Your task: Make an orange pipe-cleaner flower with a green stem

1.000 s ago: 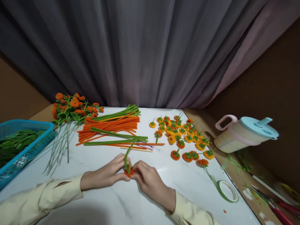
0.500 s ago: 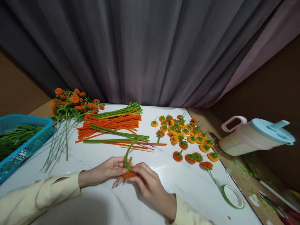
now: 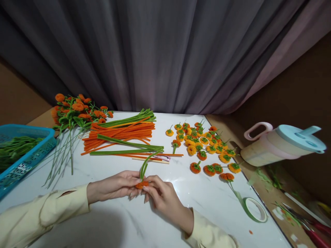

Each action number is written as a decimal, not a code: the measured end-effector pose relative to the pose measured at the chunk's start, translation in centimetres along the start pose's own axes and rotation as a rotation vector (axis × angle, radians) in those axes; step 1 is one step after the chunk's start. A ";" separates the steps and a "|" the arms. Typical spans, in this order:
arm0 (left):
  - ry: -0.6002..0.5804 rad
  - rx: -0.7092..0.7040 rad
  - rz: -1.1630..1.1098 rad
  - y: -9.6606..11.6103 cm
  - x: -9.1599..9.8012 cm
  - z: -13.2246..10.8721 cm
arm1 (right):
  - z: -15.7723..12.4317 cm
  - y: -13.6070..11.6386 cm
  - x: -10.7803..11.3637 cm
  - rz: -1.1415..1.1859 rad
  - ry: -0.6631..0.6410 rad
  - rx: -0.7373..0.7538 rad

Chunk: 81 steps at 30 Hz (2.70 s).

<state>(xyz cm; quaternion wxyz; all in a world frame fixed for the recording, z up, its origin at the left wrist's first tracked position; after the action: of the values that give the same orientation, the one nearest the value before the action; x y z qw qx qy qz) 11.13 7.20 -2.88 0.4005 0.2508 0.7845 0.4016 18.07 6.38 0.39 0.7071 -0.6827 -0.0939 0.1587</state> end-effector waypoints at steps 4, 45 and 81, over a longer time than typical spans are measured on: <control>0.018 0.009 -0.019 0.1 0.3 0.1 | -0.1 0.5 0.0 0.014 -0.009 -0.006; 0.017 0.081 -0.046 -0.8 0.4 -0.1 | -1.0 -3.1 -1.0 -0.461 -0.044 0.290; 0.058 0.064 0.002 -0.5 0.4 -0.2 | -1.3 -3.6 -1.3 -0.562 -0.071 0.372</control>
<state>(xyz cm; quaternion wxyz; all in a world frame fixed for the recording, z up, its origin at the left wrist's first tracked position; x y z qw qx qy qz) 10.70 7.11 -3.42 0.3691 0.2526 0.8080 0.3835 17.66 4.60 4.06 0.8319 -0.4835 -0.2723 -0.0045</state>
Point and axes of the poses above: each hand's wrist, its own z-axis towards the middle knuckle, its own x-axis out of the back of the hand, y = z × x, the point moved 10 cm from there along z, towards the middle knuckle, and after that the axes turned 15 degrees about z, right-handed, at the moved point
